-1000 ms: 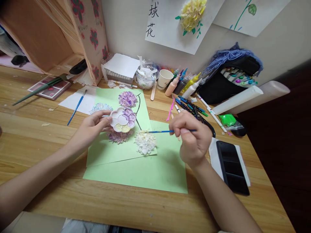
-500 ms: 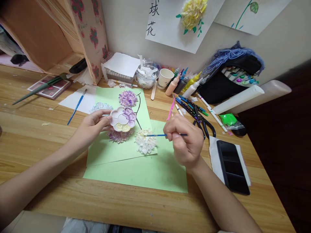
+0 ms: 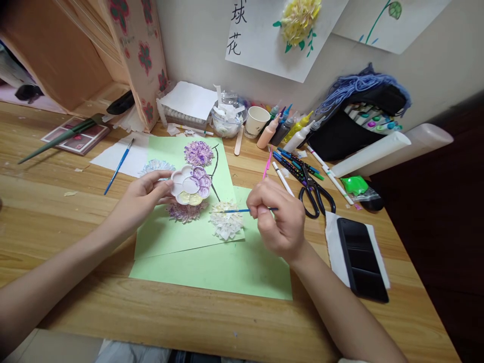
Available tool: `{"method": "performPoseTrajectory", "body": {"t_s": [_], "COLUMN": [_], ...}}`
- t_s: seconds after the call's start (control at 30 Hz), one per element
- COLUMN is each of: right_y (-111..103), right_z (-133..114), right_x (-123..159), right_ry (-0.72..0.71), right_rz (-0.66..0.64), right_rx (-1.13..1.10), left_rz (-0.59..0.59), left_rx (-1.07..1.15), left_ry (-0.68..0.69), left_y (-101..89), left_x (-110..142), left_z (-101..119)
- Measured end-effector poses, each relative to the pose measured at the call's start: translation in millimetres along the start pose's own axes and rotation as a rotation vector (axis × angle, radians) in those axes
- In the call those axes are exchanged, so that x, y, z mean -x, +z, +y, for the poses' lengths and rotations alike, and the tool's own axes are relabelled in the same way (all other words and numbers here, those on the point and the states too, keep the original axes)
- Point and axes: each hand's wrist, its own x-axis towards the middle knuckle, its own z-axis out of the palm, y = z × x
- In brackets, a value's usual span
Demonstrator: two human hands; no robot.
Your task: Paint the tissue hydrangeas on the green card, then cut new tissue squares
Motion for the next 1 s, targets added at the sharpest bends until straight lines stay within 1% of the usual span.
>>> {"method": "performPoseTrajectory", "body": {"t_s": [0.07,0.17,0.2,0.37,0.5,0.63,0.67,0.7,0.8,0.87,0.93,1.0], "right_y": [1,1,0,0,0,0,1,0,-4,-11,-19,-25], "right_z": [0,1,2,2,2,3,2,1,-2,-1,4,12], "right_x": [0,-1,-1,-1,0,-1,-2,-3,-7,-6,-1,9], "right_ry": [0.003,-0.025,-0.027,0.007,-0.029,-0.005,-0.016,-0.033,-0.060,-0.003,0.101,0.208], "right_rz": [0.009,0.099,0.106,-0.017,0.051,-0.008,0.017,0.076,0.356,0.489,0.530,0.506], "right_rx": [-0.011,-0.026,-0.019,0.027,0.015,0.038,0.032,0.020,-0.036,-0.082,-0.142,-0.199], "left_rz": [-0.002,0.000,0.000,-0.007,0.001,0.007,0.009,0.010,0.010,0.010,0.013,0.014], "left_rx": [0.000,-0.007,-0.009,-0.006,0.008,-0.004,-0.008,-0.011,-0.011,-0.003,0.011,0.022], "left_ry": [0.011,0.014,0.013,0.006,0.011,0.017,0.017,0.018,0.028,0.035,0.031,0.023], "left_y": [0.0,-0.1,-0.2,-0.3,-0.2,-0.7,-1.0,-1.4,-3.2,-4.5,-5.5,-6.1], "left_x": [0,-1,-1,0,0,0,0,0,0,-1,-2,-3], "left_z": [-1,-1,-1,0,0,0,0,0,1,1,1,1]}}
